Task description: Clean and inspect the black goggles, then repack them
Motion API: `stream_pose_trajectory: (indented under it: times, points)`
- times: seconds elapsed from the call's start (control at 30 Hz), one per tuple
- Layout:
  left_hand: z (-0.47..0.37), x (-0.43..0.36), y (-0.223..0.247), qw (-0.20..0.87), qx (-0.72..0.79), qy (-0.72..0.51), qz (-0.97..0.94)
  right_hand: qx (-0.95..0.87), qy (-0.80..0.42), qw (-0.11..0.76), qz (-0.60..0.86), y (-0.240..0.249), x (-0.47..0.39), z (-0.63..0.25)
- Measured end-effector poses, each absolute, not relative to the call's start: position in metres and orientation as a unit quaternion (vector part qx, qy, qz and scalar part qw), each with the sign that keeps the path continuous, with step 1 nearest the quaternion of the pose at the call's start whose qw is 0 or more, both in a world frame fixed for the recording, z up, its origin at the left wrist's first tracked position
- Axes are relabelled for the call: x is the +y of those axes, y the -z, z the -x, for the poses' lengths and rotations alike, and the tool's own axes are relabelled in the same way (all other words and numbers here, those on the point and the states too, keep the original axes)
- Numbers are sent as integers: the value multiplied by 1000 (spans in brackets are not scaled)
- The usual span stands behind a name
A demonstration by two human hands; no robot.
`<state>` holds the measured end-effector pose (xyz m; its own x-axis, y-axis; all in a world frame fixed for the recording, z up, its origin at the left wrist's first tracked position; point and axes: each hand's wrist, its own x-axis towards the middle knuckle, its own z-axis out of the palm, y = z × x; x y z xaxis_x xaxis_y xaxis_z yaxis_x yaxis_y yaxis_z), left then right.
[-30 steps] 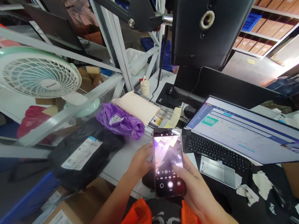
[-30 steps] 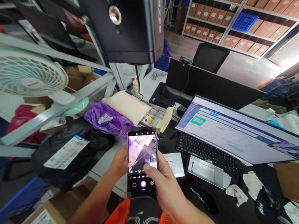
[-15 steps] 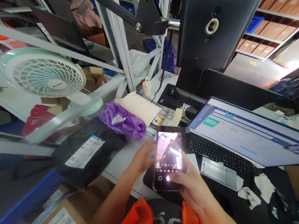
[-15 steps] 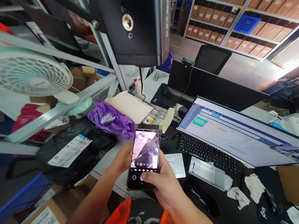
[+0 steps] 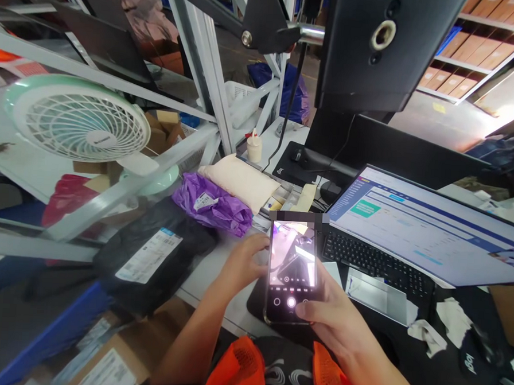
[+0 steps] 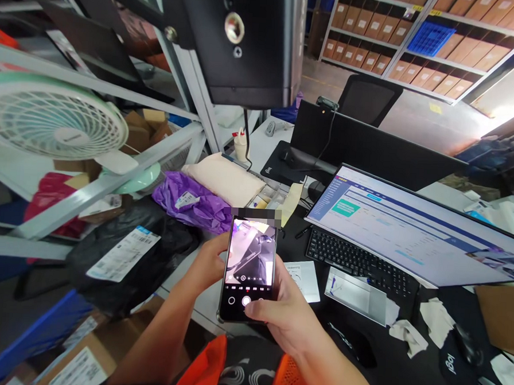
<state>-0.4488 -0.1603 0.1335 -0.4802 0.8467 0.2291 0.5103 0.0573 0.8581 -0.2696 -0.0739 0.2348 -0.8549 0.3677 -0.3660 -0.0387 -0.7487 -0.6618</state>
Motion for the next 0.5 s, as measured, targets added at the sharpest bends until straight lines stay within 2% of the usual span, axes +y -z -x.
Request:
stream_pose_trajectory:
  times: [0.5]
  points:
    - [442,-160,-138,167,718,-449,-505,-347,-873,154,307,-231,-72,266]
